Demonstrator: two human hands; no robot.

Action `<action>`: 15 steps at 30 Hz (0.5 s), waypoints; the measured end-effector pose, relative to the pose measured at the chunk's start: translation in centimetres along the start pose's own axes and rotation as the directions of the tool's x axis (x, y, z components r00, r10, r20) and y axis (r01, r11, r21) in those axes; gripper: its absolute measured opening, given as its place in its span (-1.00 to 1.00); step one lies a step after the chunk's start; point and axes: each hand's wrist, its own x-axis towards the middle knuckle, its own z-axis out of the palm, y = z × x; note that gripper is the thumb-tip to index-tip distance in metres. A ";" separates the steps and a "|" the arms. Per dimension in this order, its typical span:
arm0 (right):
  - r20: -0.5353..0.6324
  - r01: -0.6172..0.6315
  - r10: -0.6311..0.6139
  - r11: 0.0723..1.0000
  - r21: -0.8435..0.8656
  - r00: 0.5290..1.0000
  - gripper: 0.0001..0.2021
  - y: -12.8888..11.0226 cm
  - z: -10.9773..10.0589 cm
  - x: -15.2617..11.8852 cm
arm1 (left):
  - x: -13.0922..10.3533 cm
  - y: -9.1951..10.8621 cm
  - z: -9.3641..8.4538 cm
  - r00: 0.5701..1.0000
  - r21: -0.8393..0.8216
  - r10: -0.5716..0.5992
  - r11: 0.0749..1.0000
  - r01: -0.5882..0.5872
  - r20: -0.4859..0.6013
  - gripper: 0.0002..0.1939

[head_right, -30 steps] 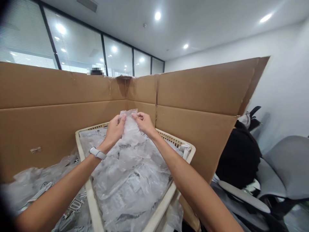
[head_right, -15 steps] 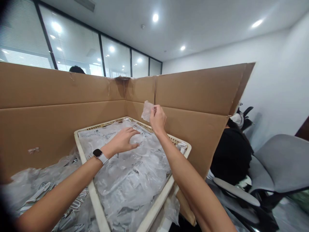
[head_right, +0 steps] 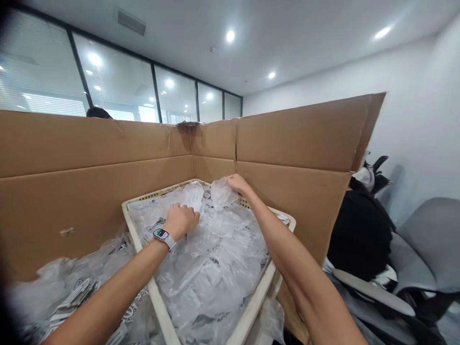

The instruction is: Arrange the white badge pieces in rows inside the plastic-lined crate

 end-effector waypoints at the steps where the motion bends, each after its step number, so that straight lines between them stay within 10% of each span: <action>1: 0.016 -0.010 0.010 1.000 -0.006 1.000 -0.83 0.1 0.2 0.3 | 0.1 0.0 -0.2 1.000 0.010 0.005 1.000 -0.005 -0.028 -0.71; 5: 0.108 -0.024 0.029 0.999 -0.046 0.994 -0.80 0.0 1.3 0.9 | 0.6 0.9 -1.4 0.964 0.020 0.215 0.976 -0.215 -0.155 -0.68; 9: 0.188 -0.023 0.035 0.997 -0.067 0.981 -0.83 0.0 1.9 0.5 | 1.7 2.6 -1.9 0.818 0.017 0.541 0.835 -0.549 -0.196 -0.39; 12: 0.211 -0.017 0.041 0.993 -0.113 0.977 -0.84 0.1 1.6 -0.2 | 3.3 3.9 -1.5 0.731 -0.004 0.655 0.744 -0.668 -0.190 -0.50; 15: 0.118 0.003 0.019 0.983 -0.186 0.993 -0.85 0.2 0.6 -0.8 | 5.3 5.0 -0.8 0.736 -0.045 0.652 0.742 -0.669 -0.184 -0.66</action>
